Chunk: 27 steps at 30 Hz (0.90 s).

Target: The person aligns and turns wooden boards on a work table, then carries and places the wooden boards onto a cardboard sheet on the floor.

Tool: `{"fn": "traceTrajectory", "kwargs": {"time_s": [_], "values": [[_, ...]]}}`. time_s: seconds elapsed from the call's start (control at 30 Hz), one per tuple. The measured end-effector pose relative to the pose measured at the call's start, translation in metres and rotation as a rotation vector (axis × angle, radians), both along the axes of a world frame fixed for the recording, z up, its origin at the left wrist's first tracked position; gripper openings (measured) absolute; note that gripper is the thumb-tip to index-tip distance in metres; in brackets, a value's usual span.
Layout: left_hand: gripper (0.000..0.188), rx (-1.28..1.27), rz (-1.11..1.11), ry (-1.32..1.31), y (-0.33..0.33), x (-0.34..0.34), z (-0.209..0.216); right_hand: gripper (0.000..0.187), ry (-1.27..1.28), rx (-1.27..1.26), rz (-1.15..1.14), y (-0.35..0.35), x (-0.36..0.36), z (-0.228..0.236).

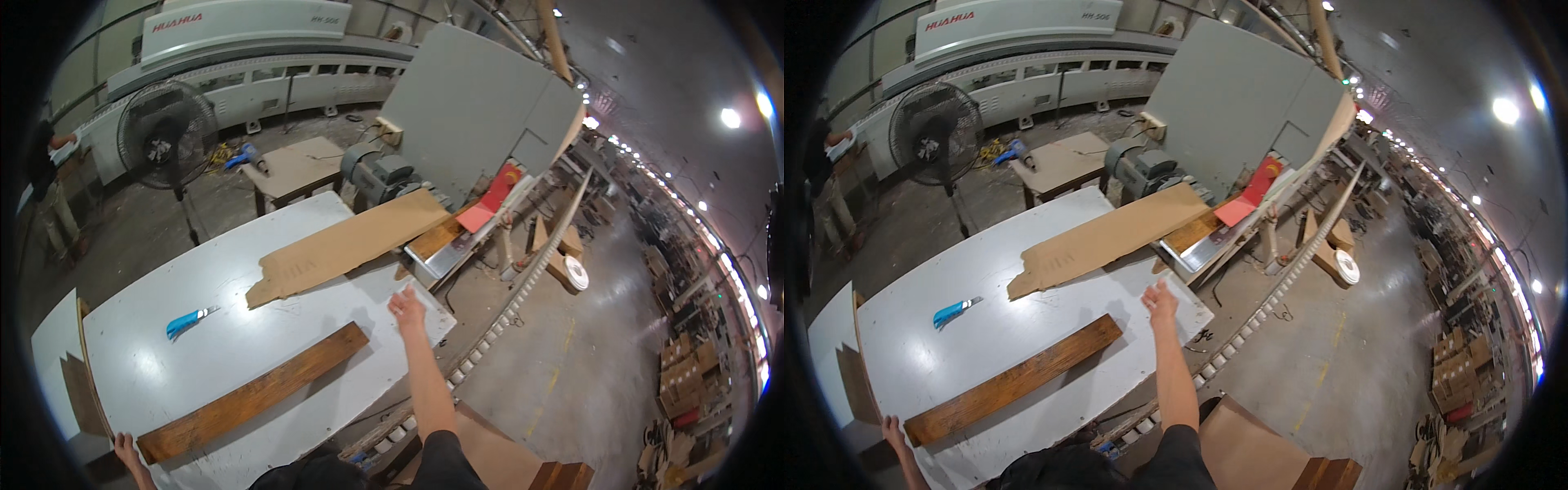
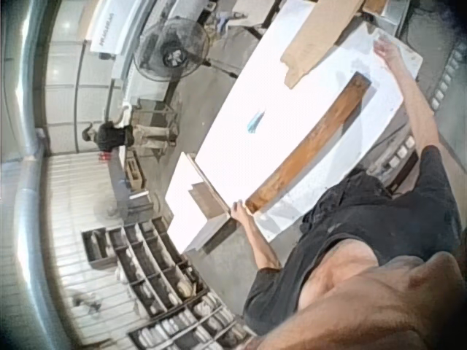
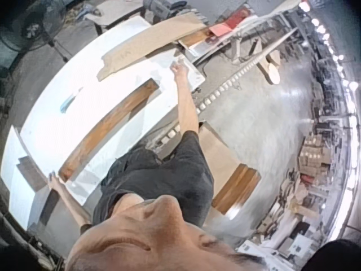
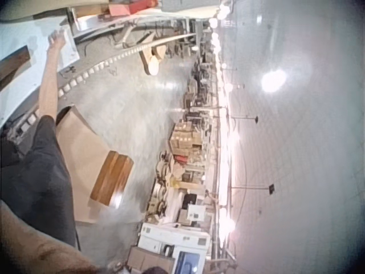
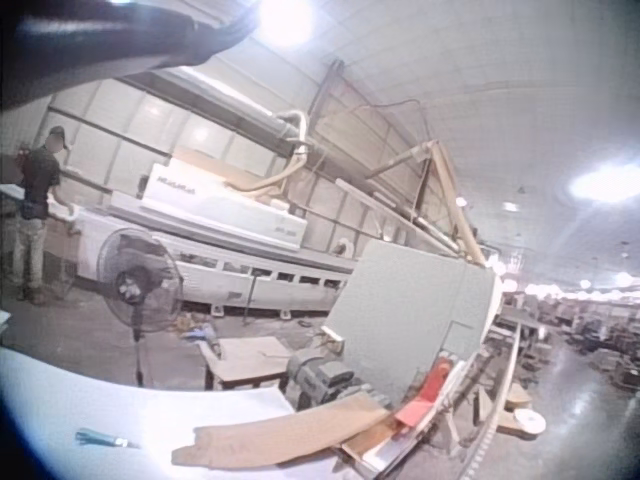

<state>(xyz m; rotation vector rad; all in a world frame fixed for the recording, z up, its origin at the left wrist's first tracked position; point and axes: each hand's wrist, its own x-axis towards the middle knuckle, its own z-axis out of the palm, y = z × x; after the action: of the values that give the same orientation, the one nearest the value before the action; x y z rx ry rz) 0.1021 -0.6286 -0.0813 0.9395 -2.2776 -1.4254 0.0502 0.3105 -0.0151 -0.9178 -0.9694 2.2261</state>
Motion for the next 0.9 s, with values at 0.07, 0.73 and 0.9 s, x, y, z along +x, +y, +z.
{"fn": "traceTrajectory", "kwargs": {"time_s": [0.07,0.73,0.9], "values": [[0.052,0.089,0.020,0.001,0.009,0.000,0.007,0.050,-0.017,-0.022,0.011,-0.002,-0.017,0.017],[0.042,0.630,-0.839,-0.066,0.484,-0.063,0.155,0.038,-0.037,0.203,0.082,-0.137,0.006,0.052],[0.041,0.988,-0.897,-0.291,0.559,-0.068,0.127,0.047,-0.010,0.338,0.221,-0.238,0.055,0.051]]}}
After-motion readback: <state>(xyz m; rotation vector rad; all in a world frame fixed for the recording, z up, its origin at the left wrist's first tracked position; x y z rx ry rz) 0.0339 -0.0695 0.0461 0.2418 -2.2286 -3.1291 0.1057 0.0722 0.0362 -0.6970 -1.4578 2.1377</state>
